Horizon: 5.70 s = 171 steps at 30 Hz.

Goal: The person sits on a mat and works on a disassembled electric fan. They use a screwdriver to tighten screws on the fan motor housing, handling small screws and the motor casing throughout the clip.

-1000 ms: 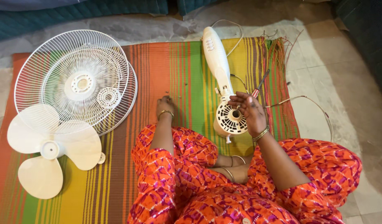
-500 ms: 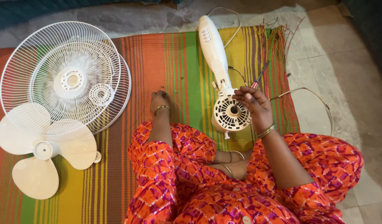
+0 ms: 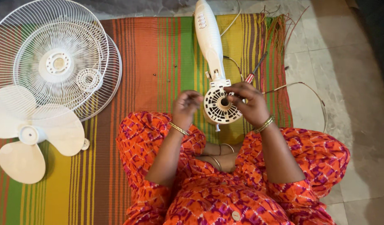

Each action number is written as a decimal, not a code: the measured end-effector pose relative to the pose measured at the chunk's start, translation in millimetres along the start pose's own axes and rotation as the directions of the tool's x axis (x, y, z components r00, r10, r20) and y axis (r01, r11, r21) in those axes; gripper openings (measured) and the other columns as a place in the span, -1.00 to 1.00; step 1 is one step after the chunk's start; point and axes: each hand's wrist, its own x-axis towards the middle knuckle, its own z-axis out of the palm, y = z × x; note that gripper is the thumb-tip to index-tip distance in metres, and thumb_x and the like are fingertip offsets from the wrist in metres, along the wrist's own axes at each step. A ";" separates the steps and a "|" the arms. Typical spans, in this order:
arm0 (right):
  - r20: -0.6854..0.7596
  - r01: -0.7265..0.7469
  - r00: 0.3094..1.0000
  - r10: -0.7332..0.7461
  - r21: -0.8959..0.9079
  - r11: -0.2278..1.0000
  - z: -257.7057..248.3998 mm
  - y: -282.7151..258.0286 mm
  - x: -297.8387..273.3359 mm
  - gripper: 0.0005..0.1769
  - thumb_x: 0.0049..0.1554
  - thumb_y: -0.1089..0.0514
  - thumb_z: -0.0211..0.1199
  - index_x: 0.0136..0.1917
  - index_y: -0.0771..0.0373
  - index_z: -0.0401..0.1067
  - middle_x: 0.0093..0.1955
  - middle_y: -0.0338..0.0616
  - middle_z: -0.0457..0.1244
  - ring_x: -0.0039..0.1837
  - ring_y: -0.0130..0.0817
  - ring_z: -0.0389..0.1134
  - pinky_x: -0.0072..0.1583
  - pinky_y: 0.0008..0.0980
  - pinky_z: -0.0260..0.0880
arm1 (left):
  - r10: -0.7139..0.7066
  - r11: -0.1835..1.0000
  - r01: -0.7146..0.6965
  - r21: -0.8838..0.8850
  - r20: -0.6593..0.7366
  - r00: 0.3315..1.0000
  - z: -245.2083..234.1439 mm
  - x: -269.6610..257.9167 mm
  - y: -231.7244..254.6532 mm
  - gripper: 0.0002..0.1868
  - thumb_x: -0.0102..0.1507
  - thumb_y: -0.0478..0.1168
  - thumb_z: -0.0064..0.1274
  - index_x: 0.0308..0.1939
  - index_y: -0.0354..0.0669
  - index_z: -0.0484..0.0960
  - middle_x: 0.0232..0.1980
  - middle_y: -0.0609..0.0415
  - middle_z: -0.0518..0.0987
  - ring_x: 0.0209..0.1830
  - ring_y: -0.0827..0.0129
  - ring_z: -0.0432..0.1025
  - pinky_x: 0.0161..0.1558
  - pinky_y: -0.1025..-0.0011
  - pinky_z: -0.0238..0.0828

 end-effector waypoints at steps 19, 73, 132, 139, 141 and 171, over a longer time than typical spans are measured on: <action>-0.105 0.330 0.933 -0.345 -0.140 0.934 -49.9 -55.6 -20.7 -0.72 0.01 0.36 0.51 0.01 0.24 0.58 -0.01 -0.14 0.37 0.05 -0.31 0.44 0.06 -0.34 0.46 | -0.105 0.993 0.114 -0.017 0.275 0.956 86.2 -25.0 59.6 -0.70 0.36 -0.05 0.22 -0.08 -0.24 0.68 -0.35 0.25 0.52 -0.43 0.68 0.30 -0.39 0.65 0.22; 0.069 0.241 0.971 -0.231 -0.281 0.929 -3.4 60.8 -20.2 -0.77 0.03 0.26 0.48 -0.02 0.26 0.54 0.05 -0.03 0.32 0.05 -0.14 0.41 0.06 -0.24 0.45 | 0.285 0.651 -0.455 0.607 0.360 0.888 61.1 -2.3 34.7 -0.65 0.19 -0.46 -0.01 0.06 -0.21 0.54 0.12 -0.01 0.57 0.14 0.10 0.53 0.39 0.15 0.36; 0.107 0.175 0.983 -0.151 -0.263 0.949 -3.3 43.9 -14.0 -0.81 0.07 0.26 0.43 -0.03 0.28 0.52 0.01 -0.06 0.31 0.06 -0.14 0.40 0.06 -0.24 0.44 | 0.351 0.734 -0.396 0.552 0.192 0.917 60.9 -8.8 32.9 -0.84 0.34 -0.34 0.04 -0.04 -0.08 0.65 0.05 0.14 0.65 -0.10 0.27 0.63 -0.14 0.40 0.58; 0.106 0.184 0.981 -0.161 -0.265 0.947 -3.8 44.3 -14.3 -0.82 0.08 0.27 0.42 -0.02 0.28 0.52 0.02 -0.05 0.32 0.07 -0.13 0.40 0.09 -0.23 0.44 | 0.384 0.697 -0.436 0.569 0.218 0.897 61.6 -8.7 35.1 -0.84 0.32 -0.34 0.06 -0.06 -0.07 0.66 0.06 0.18 0.66 -0.13 0.31 0.63 -0.17 0.42 0.56; 0.103 0.185 0.981 -0.163 -0.266 0.946 -3.9 44.7 -14.5 -0.82 0.08 0.27 0.42 -0.02 0.28 0.52 0.02 -0.05 0.32 0.08 -0.12 0.40 0.09 -0.23 0.44 | 0.392 0.715 -0.442 0.542 0.213 0.895 62.9 -9.4 37.5 -0.86 0.33 -0.34 0.07 -0.06 -0.07 0.65 0.06 0.18 0.66 -0.10 0.31 0.64 -0.14 0.43 0.57; 0.097 0.182 0.982 -0.164 -0.237 0.954 -4.9 40.9 -10.2 -0.84 0.10 0.26 0.41 -0.03 0.28 0.50 -0.01 -0.05 0.32 0.03 -0.12 0.40 0.06 -0.24 0.45 | 0.390 0.845 -0.376 0.380 0.042 0.920 81.5 -12.7 43.3 -0.89 0.35 -0.48 0.00 -0.09 -0.25 0.57 -0.04 0.00 0.65 -0.06 0.26 0.61 -0.02 0.42 0.55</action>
